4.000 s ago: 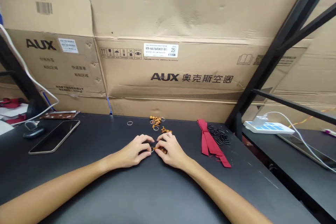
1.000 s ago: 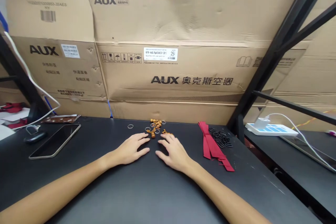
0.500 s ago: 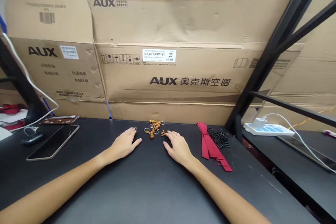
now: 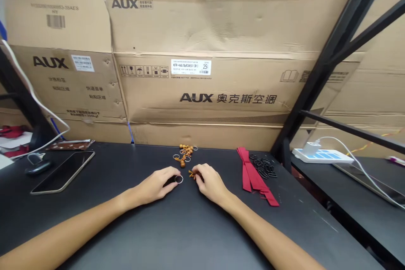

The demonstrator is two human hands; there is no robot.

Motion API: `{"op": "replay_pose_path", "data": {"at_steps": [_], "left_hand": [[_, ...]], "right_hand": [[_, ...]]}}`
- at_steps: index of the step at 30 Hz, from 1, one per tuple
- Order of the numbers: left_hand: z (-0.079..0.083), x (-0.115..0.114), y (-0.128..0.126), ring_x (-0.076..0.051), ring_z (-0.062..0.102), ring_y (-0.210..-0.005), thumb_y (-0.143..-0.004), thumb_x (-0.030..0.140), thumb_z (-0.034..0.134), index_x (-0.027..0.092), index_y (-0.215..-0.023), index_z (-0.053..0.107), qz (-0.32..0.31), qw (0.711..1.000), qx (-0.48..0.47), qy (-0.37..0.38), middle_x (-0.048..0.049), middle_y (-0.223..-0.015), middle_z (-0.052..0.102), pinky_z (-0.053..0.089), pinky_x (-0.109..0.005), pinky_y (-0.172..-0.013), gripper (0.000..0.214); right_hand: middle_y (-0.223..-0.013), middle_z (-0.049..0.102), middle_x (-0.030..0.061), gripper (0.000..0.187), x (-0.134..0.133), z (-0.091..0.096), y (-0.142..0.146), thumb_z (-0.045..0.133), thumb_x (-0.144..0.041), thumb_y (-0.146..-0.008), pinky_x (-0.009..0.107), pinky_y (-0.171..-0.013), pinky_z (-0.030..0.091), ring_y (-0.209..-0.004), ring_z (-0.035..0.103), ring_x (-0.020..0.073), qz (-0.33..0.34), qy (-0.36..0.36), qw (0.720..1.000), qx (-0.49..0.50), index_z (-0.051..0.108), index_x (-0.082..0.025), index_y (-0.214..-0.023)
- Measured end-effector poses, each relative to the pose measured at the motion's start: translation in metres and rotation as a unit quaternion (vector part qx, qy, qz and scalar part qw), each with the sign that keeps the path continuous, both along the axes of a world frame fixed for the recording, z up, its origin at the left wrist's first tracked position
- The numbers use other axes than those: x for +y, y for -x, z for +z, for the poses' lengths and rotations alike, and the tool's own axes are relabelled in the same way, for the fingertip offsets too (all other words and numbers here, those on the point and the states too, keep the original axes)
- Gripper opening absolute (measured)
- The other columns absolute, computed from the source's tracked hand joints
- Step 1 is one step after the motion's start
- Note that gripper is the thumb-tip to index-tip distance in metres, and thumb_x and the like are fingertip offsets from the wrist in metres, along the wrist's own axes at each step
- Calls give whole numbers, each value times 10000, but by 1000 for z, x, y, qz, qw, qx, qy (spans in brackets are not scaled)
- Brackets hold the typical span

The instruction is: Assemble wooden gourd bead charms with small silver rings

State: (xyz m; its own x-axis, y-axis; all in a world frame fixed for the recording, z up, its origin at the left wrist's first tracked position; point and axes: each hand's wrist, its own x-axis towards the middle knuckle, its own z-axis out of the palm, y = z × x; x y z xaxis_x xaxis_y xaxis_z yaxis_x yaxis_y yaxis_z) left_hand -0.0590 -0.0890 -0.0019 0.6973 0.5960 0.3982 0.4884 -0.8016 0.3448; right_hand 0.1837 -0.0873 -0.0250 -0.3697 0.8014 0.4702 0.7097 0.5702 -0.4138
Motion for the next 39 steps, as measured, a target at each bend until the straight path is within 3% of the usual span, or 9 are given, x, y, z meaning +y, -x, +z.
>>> {"op": "replay_pose_path", "data": {"at_steps": [5,9,15,29,33,39], "left_hand": [[-1,3,-1,-198,588,-1021,-930,251,508,217,-1026,622,14,999,15,-33,-57,-1123,618,453,-342,-933,153],[0,2,-2,-196,585,-1014,-951,241,460,229,-1045,640,1,1000,24,-16,-45,-1053,654,450,-336,-919,204],[1,2,-1,-197,584,-1007,-951,245,466,228,-1038,639,2,1000,22,-6,-39,-1039,664,448,-326,-911,194],[5,1,-1,-191,590,-1014,-899,389,580,266,-978,688,-16,999,17,22,8,-1035,709,423,-326,-917,182],[5,-1,-2,-195,585,-1010,-857,406,632,235,-930,676,-15,999,27,-14,-13,-1055,690,421,-319,-904,191],[7,-1,-9,-213,539,-1023,-924,170,503,165,-890,617,-41,973,147,-172,-82,-1104,608,416,-338,-855,119]], "right_hand": [[-986,640,75,195,0,2,1,472,-209,-894,379,-849,480,-939,576,226,-10,-20,1000,-13,609,-206,-1033],[-960,629,68,169,0,3,2,465,-198,-911,382,-845,468,-904,559,217,-5,-27,998,-56,633,-209,-908],[-907,612,56,148,-3,6,3,454,-186,-907,369,-805,474,-855,534,212,12,-23,999,-30,586,-214,-848],[-932,620,50,140,-7,8,5,448,-189,-919,355,-806,453,-884,532,209,45,-9,999,-27,578,-220,-877],[-931,618,50,133,-7,7,5,450,-182,-916,349,-798,448,-876,531,207,48,-13,998,-26,572,-218,-875],[-901,614,50,124,-4,3,5,469,-140,-904,350,-786,448,-854,527,202,60,-29,998,-11,564,-210,-867]]}}
